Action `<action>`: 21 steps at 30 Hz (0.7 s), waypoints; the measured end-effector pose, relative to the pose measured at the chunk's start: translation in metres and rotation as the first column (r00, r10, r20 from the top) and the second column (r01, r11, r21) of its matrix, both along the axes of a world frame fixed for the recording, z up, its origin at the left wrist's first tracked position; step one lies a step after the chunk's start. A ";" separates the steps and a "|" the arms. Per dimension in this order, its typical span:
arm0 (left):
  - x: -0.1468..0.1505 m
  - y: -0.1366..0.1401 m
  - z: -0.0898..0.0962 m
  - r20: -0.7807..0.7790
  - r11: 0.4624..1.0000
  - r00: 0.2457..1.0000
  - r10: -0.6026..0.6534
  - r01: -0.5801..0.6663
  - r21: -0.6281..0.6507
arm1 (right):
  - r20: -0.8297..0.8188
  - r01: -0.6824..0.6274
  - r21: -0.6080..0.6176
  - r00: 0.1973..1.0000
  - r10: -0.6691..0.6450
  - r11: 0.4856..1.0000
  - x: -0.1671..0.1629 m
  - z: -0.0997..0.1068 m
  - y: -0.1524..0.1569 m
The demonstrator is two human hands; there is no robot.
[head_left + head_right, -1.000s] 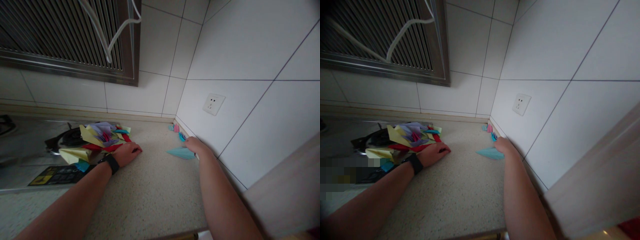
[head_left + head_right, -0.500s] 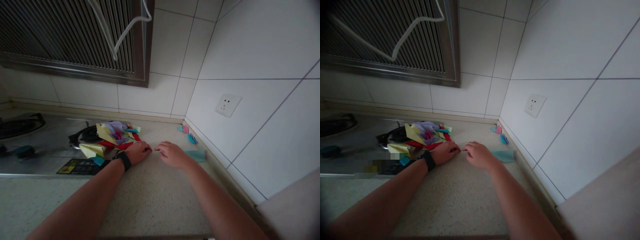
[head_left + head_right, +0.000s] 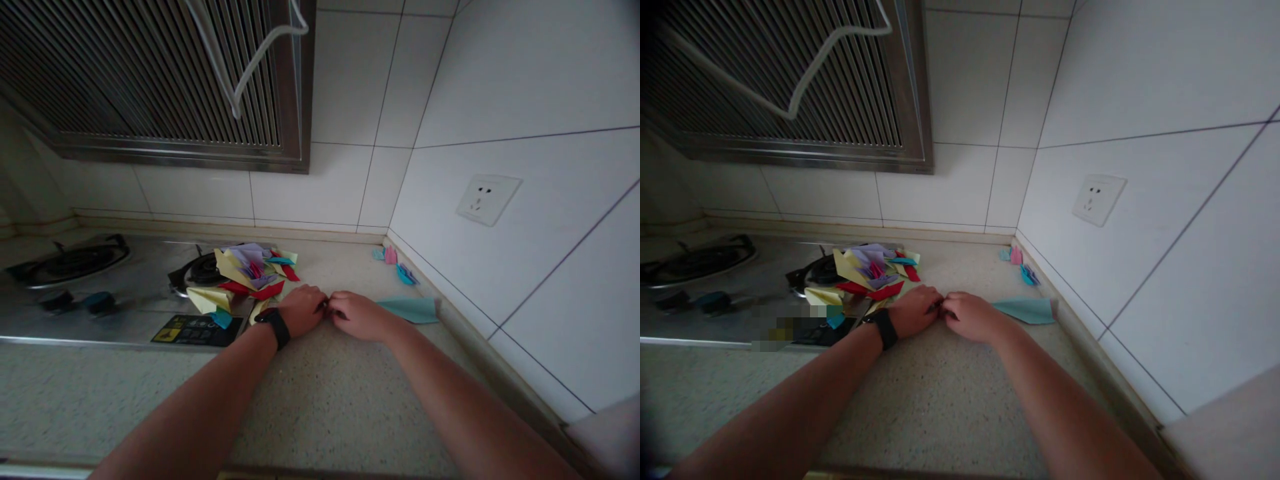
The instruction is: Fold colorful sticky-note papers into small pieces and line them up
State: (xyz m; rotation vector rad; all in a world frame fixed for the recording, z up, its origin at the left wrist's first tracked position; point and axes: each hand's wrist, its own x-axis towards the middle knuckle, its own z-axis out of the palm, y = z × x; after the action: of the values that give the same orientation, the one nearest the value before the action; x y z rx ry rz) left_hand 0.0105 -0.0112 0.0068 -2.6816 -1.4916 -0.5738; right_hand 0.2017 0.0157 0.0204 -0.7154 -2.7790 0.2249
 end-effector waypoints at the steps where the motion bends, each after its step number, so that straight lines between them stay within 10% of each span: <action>1: 0.001 -0.001 0.001 0.002 1.000 1.000 -0.001 0.001 -0.002 | 0.001 0.005 -0.001 1.000 -0.005 1.000 0.000 -0.001 0.001; 21: -0.006 0.003 -0.001 0.032 1.000 0.999 -0.010 0.010 0.002 | -0.020 -0.006 -0.030 1.000 0.006 1.000 0.000 0.002 0.001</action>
State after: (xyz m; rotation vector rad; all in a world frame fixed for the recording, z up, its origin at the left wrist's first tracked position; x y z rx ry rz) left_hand 0.0047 -0.0085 0.0060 -2.6928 -1.4860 -0.6215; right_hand 0.2021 0.0166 0.0224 -0.7083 -2.7650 0.2736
